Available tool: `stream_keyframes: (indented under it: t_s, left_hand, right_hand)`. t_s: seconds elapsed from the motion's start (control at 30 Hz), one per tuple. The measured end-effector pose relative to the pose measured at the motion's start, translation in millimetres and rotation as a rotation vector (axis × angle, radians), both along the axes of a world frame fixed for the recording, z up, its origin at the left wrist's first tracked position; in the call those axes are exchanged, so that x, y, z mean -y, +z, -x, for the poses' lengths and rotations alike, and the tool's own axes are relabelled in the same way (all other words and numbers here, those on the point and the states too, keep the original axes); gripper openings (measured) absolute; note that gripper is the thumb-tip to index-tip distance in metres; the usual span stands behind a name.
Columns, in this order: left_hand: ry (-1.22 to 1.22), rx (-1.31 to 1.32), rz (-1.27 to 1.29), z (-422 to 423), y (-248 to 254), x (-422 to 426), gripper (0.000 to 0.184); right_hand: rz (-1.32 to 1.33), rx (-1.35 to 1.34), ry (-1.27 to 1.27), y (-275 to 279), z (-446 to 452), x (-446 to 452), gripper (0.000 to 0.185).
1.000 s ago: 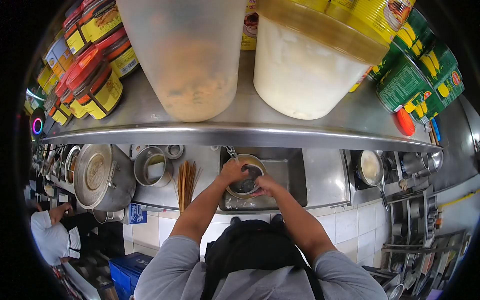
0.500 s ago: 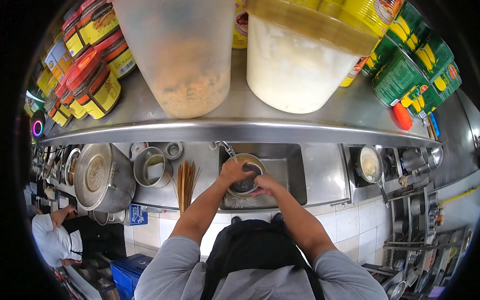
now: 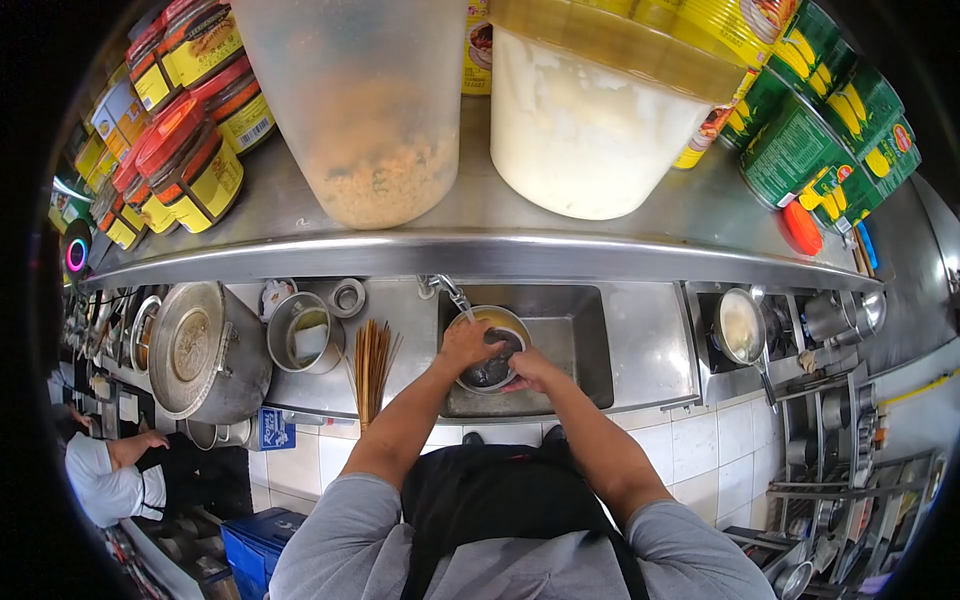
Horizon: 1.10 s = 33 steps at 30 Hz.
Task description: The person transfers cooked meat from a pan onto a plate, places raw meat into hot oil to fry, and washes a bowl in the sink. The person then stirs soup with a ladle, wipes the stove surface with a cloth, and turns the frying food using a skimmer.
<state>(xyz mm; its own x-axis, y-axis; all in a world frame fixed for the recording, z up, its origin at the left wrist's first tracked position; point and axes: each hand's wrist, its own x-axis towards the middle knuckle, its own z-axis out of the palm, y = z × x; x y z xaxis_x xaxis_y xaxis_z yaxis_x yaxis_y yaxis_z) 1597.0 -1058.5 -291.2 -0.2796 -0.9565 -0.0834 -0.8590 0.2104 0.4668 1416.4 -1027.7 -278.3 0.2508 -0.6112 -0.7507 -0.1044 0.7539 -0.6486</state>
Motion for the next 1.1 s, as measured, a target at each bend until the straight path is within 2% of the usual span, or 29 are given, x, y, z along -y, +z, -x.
stream_keyframes:
  t_s: [0.07, 0.27, 0.37, 0.5, 0.57, 0.63, 0.7, 0.77, 0.87, 0.9, 0.97, 1.1]
  left_hand:
    - [0.04, -0.037, 0.08, 0.6, -5.3, -0.9, 0.04]
    - [0.004, -0.211, 0.08, -5.6, -19.6, 1.9, 0.029]
    - [-0.024, -0.305, 0.195, -8.2, -37.2, 2.8, 0.027]
    - [-0.021, -0.331, 0.209, -10.6, -47.3, 5.8, 0.026]
    - [0.017, -0.611, -0.022, -16.0, -44.7, 7.5, 0.024]
    - [-0.007, -0.61, -0.047, -16.5, -45.2, 10.8, 0.024]
    - [-0.029, -0.607, -0.072, -20.1, -48.7, 13.9, 0.024]
    - [0.021, -0.739, -0.279, -26.0, -53.0, 16.8, 0.028]
    - [-0.026, -0.816, -0.418, -28.7, -52.2, 20.1, 0.031]
    - [-0.027, -0.816, -0.418, -24.7, -51.5, 18.0, 0.031]
    - [-0.066, -0.309, -0.128, -13.0, -0.4, 1.8, 0.034]
    - [-0.059, -0.348, -0.022, -13.7, -41.6, 9.1, 0.035]
  right_hand:
    - [0.018, -0.015, 0.0, -1.0, 1.2, -1.3, 0.054]
    - [-0.047, 0.04, -0.056, -10.8, 2.0, 0.9, 0.053]
    - [-0.069, 0.047, -0.04, -2.3, -1.2, -3.6, 0.052]
    - [-0.038, 0.055, -0.059, -4.1, -3.4, -7.3, 0.049]
    - [-0.057, 0.067, -0.061, -8.0, -2.3, -7.6, 0.049]
    - [-0.072, 0.073, -0.084, -8.3, -4.3, -9.6, 0.041]
    - [-0.068, 0.062, -0.081, -3.7, -6.7, -11.9, 0.04]
    - [-0.063, 0.051, -0.08, -3.1, -7.5, -13.6, 0.04]
    - [-0.009, 0.036, -0.033, -0.5, -8.5, -17.7, 0.041]
    - [0.0, 0.061, -0.039, 1.3, -8.6, -18.4, 0.041]
    - [0.006, 0.086, -0.043, 1.1, -10.3, -19.1, 0.042]
    - [-0.03, 0.041, -0.104, -8.3, -4.7, -12.5, 0.038]
